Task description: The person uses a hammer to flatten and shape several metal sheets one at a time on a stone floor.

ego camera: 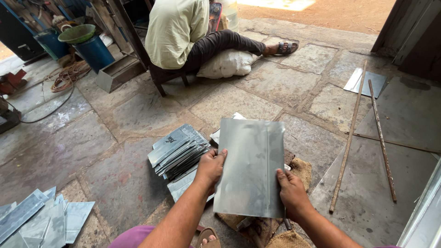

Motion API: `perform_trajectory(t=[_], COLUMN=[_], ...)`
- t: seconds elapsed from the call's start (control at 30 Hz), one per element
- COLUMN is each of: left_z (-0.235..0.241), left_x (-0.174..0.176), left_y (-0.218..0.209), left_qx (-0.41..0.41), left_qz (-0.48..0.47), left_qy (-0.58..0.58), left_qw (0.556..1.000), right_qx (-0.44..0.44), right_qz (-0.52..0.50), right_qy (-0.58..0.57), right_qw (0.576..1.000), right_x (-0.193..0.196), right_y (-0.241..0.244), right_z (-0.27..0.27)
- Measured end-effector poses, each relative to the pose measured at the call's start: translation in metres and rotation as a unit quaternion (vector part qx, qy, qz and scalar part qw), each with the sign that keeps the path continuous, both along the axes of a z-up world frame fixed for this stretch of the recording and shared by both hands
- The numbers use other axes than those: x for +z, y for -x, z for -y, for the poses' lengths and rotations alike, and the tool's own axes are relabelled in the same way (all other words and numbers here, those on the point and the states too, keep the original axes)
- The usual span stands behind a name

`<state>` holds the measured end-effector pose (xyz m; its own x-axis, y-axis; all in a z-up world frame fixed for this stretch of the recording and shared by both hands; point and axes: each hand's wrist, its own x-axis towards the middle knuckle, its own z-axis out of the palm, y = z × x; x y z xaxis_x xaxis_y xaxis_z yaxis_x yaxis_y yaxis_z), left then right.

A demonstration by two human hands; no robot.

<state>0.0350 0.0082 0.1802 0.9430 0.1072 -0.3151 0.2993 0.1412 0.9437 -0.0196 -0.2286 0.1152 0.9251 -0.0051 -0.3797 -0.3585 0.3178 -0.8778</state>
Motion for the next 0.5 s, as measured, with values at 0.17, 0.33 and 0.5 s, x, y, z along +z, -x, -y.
perform_trajectory(t=[0.17,0.33,0.5], left_z=[0.006,0.014,0.005], left_x=[0.006,-0.025,-0.051], left_y=[0.019,0.020,0.003], left_qx=[-0.006,-0.030,0.019], left_qz=[-0.169,-0.081,-0.082], left_qy=[0.028,-0.067,-0.153], left_qw=[0.985,0.994,0.985], right_qx=[-0.023,-0.034,0.055], right_qz=[0.036,-0.004,-0.004], right_qy=[0.015,0.042,0.197], right_qw=[0.999,0.999,0.979], right_x=[0.009,-0.002,-0.024], right_y=[-0.002,-0.001,-0.014], right_z=[0.005,-0.002,0.002])
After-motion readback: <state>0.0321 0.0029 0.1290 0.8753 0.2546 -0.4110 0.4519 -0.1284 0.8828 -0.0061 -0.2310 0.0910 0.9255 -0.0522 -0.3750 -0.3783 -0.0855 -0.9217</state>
